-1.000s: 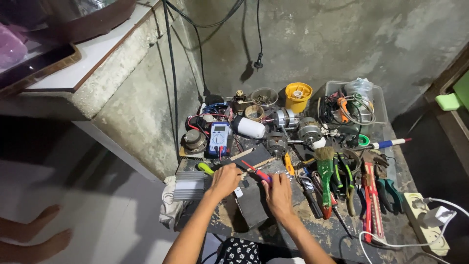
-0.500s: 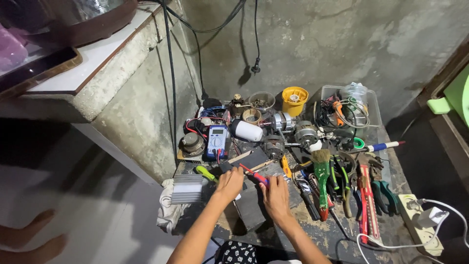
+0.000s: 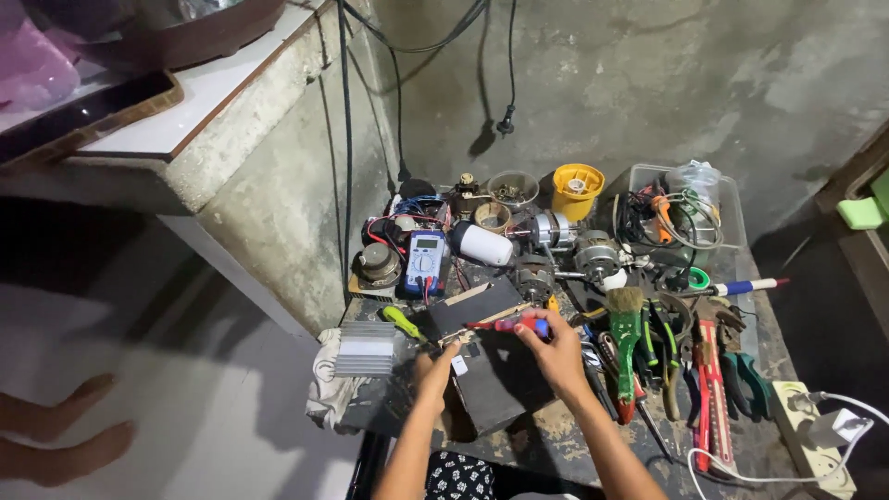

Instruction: Repairing the internal circuitry of an electronic device by unscrewing the casing and inspecting components.

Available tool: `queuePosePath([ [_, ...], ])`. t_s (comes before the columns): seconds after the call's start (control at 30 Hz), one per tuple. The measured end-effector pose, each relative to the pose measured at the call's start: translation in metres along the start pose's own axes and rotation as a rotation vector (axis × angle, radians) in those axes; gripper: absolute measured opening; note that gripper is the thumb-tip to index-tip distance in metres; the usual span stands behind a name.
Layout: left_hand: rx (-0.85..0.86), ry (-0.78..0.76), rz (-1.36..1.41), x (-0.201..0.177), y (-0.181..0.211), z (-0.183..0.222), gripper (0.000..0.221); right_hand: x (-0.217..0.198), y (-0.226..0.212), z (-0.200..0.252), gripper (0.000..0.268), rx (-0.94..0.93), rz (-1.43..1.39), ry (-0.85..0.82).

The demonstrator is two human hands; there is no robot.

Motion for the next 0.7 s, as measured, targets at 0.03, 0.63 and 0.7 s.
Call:
queuePosePath([
  [0.03, -0.002, 0.0, 0.003, -0.006, 0.017, 0.017, 0.076, -0.001, -0.009, 0.001, 0.031, 0.0, 0.002, -0.003],
  [0.63, 0.404, 0.045, 0.295, 0.02, 0.069, 0.1, 0.045, -0.082, -0.051, 0.113, 0.023, -0.137, -0.38, 0.334],
  [0.7, 0.432, 0.074, 0.173, 0.015, 0.075, 0.114, 0.051, -0.094, -0.04, 0.123, 0.028, -0.228, -0.383, 0.395],
])
Point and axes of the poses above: each hand's wrist, its own z-axis away from the middle knuckle, its own x-axis out of the palm, y = z × x, the point moved 9 cm from there along -z, towards the middle knuckle, and after that the axes turned 12 degrees about -z, right-handed, at the moved point
